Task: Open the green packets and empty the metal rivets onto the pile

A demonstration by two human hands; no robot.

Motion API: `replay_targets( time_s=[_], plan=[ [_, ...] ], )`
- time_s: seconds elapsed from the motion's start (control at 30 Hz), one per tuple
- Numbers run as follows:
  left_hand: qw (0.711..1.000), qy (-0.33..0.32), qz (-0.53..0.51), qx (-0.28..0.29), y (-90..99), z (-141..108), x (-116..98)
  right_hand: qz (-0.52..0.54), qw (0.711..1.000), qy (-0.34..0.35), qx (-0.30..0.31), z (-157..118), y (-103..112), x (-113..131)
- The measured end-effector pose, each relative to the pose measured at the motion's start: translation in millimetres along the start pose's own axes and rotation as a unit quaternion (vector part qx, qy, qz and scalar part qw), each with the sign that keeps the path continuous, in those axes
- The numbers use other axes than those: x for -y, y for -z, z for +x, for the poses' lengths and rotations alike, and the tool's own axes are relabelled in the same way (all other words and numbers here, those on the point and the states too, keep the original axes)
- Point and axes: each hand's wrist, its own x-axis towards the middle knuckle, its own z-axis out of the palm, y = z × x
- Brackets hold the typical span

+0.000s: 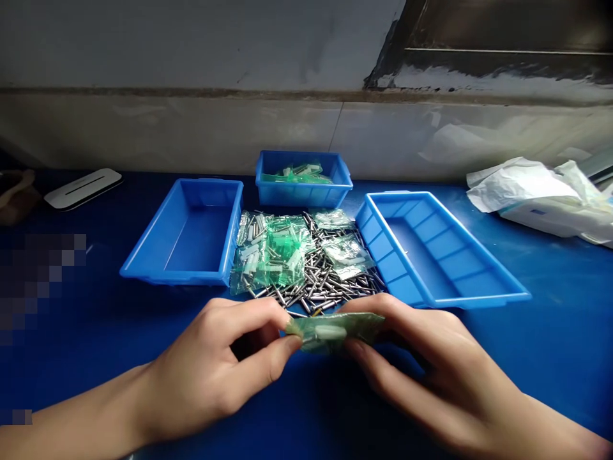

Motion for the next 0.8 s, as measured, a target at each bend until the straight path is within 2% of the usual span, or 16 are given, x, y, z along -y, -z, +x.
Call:
replay_targets(
  time_s=[0.13, 0.27, 0.37, 0.47, 0.57, 0.7, 0.8],
  plan=[
    [0.999, -0.005, -0.031, -0.016, 0.9, 0.2, -1.9, -0.040, 0.997, 0.058, -0.041, -0.8, -0.1, -3.3],
    [0.999, -0.027, -0.032, -0.023, 1.8, -1.0, -2.8, -0.023, 0.997, 0.047, -0.056, -3.0, 1.7, -2.0],
    [0.997, -0.018, -0.058, -0.051, 1.1, -0.5, -3.1, -0.011, 0.996, 0.061, -0.058, -2.6, 3.5, -0.6],
    [0.992, -0.014, -0.105, -0.071, -1.2, 0.6, -1.6, -0.016, 0.994, 0.101, -0.041, -2.0, 2.1, -3.1],
    [0.987, -0.037, -0.135, -0.078, -5.4, -1.3, 1.1, -0.019, 0.994, 0.110, -0.015, -2.4, -2.0, -5.9],
    [0.987, -0.065, -0.123, -0.075, -10.2, -7.0, 2.7, -0.004, 0.995, 0.093, 0.023, -1.3, -4.6, -0.4],
    [0.990, -0.103, -0.070, -0.068, -8.8, -8.8, 3.2, 0.062, 0.996, 0.055, 0.040, 1.7, -0.1, 8.5]
  ],
)
